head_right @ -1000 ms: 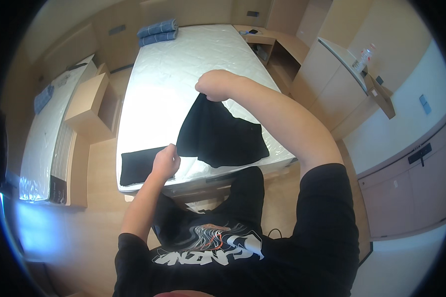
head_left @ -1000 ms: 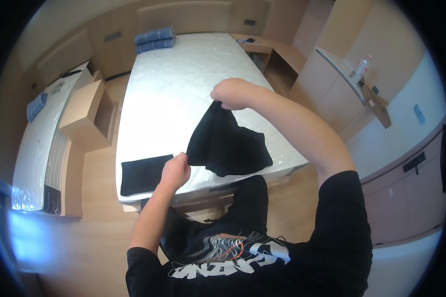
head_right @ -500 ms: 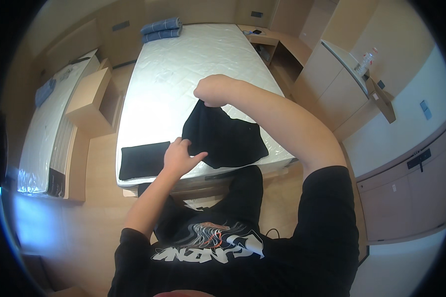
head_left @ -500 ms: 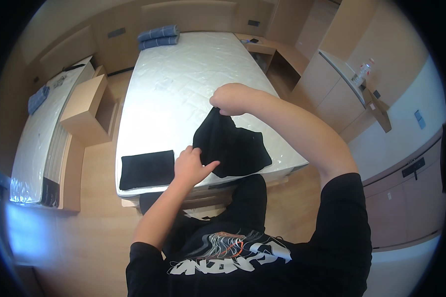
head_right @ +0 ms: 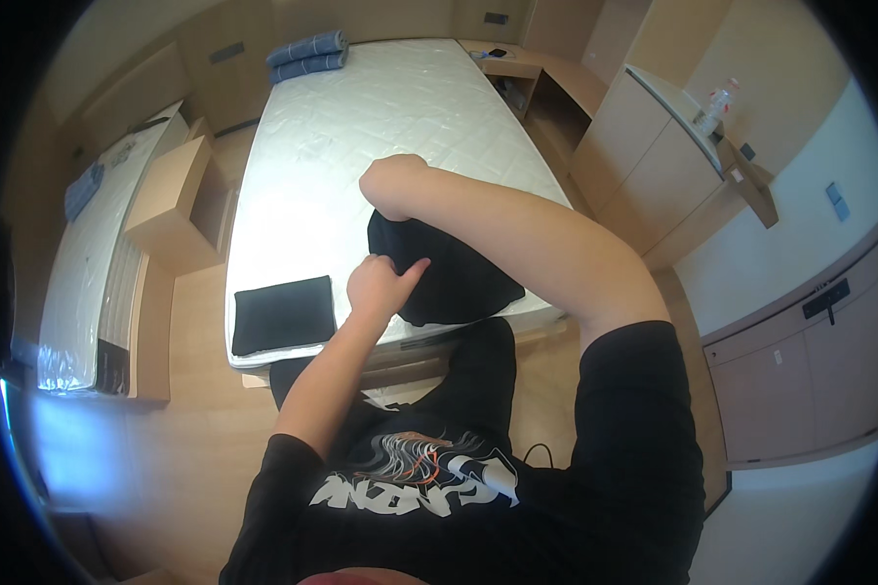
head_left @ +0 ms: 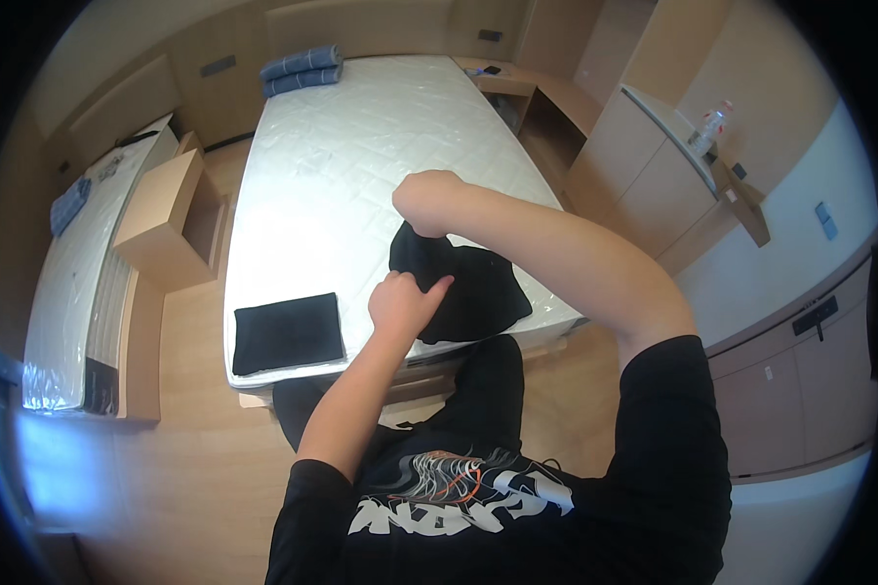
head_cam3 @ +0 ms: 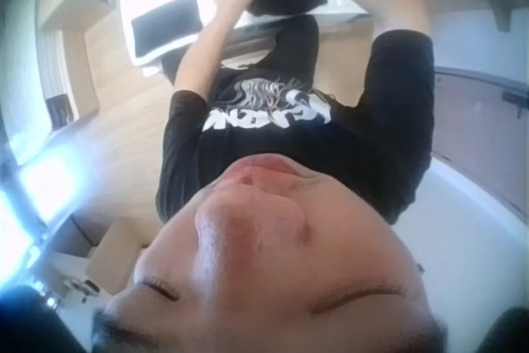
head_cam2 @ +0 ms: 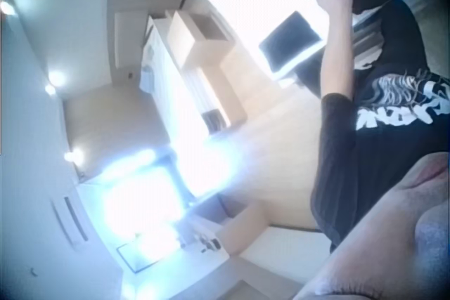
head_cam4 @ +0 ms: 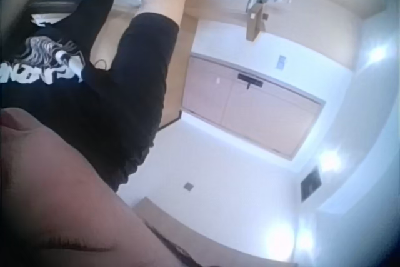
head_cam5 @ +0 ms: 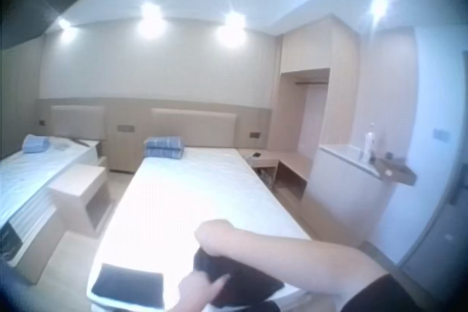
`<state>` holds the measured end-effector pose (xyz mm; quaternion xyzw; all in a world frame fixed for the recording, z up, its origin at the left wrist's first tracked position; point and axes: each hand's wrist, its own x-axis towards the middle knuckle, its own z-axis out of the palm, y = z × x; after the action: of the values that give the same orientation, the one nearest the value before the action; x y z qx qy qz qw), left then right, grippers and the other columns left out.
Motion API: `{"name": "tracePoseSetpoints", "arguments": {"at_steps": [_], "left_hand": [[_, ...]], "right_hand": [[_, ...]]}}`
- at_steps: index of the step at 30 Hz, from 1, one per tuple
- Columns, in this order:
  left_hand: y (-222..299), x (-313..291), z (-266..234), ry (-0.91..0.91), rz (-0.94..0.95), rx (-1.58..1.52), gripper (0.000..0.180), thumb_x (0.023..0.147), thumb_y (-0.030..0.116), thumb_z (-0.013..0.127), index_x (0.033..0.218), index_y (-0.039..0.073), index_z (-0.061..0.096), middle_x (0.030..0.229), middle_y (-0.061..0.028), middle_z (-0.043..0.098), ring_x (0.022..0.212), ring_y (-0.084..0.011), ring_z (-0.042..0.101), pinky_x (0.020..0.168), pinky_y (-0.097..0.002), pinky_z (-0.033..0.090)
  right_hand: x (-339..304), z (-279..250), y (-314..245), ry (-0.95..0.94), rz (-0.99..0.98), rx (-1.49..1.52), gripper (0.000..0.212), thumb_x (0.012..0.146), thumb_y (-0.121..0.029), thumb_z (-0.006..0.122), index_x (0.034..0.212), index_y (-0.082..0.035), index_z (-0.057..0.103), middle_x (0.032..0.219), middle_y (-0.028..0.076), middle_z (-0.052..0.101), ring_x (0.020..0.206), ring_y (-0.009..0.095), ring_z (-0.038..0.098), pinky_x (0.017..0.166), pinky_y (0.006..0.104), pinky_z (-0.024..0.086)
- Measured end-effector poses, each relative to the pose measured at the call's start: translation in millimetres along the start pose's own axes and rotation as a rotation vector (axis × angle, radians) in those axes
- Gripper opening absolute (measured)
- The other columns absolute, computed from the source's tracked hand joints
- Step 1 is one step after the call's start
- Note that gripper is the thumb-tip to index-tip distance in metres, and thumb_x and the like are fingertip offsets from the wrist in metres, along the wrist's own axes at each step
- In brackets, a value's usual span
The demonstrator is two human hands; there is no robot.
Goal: The person folds a black t-shirt and a black cap on a white table. They smooth the t-shirt, fold it into a compact rectangle, and then fold the cap, placing it on top of the folded shirt.
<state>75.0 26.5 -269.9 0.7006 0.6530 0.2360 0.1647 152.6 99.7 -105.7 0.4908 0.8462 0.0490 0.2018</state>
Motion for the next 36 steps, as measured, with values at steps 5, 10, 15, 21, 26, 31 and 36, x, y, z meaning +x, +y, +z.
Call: {"name": "tracePoseSetpoints", "arguments": {"at_steps": [5,10,15,21,26,31,36], "left_hand": [[-16.1,15.5,17.9,0.101,-0.024,0.014,0.049,0.085,0.047,0.065,0.079,-0.002,0.069,0.088,-0.0186,0.065,0.084,-0.0359,0.065,0.073,-0.0449,0.053],[-29.2,13.8,24.7,0.194,0.012,0.029,0.048,0.083,0.045,0.066,0.084,-0.003,0.069,0.093,-0.0185,0.063,0.087,-0.0365,0.065,0.073,-0.0460,0.054],[1.9,2.2,12.0,0.141,0.028,-0.012,0.053,0.081,0.051,0.068,0.084,-0.003,0.068,0.094,-0.0185,0.063,0.089,-0.0363,0.065,0.074,-0.0455,0.054],[-1.8,14.3,19.9,0.135,-0.009,-0.001,0.040,0.079,0.038,0.068,0.081,-0.001,0.069,0.091,-0.0186,0.064,0.084,-0.0374,0.066,0.073,-0.0461,0.054],[-23.3,4.7,17.7,0.112,0.037,0.046,0.027,0.078,0.026,0.065,0.081,0.000,0.070,0.092,-0.0187,0.064,0.085,-0.0375,0.065,0.075,-0.0471,0.054],[-74.7,-3.4,-6.8,0.089,0.233,-0.070,0.018,0.081,0.017,0.067,0.087,0.001,0.072,0.092,-0.0175,0.064,0.087,-0.0359,0.065,0.078,-0.0433,0.053],[-89.6,4.8,-101.4,-0.099,0.342,-0.337,0.018,0.078,0.008,0.075,0.088,-0.005,0.068,0.086,-0.0138,0.063,0.077,-0.0270,0.062,0.072,-0.0343,0.050]], "right_hand": [[6.7,7.7,-2.1,0.025,0.013,0.025,0.022,0.073,0.001,0.067,0.093,-0.004,0.075,0.097,0.015,0.072,0.089,0.030,0.071,0.066,0.0392,0.057],[-1.3,4.0,3.0,0.063,0.003,0.000,0.018,0.072,0.000,0.065,0.088,-0.002,0.075,0.088,0.017,0.072,0.083,0.031,0.071,0.064,0.0411,0.056],[-2.6,3.4,1.2,0.080,0.061,0.025,0.019,0.072,-0.006,0.065,0.088,-0.006,0.076,0.088,0.014,0.073,0.082,0.029,0.071,0.063,0.0392,0.055],[-3.2,3.6,-8.4,0.051,0.117,0.041,0.023,0.073,-0.007,0.066,0.094,-0.009,0.076,0.096,0.011,0.073,0.089,0.026,0.071,0.067,0.0361,0.055],[-7.7,1.8,13.3,0.053,0.121,0.024,0.024,0.073,-0.006,0.065,0.095,-0.008,0.076,0.096,0.013,0.073,0.090,0.029,0.071,0.068,0.0395,0.056],[-7.9,2.7,39.7,0.023,0.001,0.046,0.020,0.077,-0.013,0.068,0.094,-0.004,0.072,0.093,0.016,0.070,0.088,0.031,0.069,0.069,0.0416,0.054],[-36.0,-16.0,92.9,0.045,-0.199,0.444,0.023,0.084,-0.023,0.072,0.095,-0.003,0.066,0.085,0.009,0.066,0.084,0.021,0.063,0.075,0.0352,0.050]]}}
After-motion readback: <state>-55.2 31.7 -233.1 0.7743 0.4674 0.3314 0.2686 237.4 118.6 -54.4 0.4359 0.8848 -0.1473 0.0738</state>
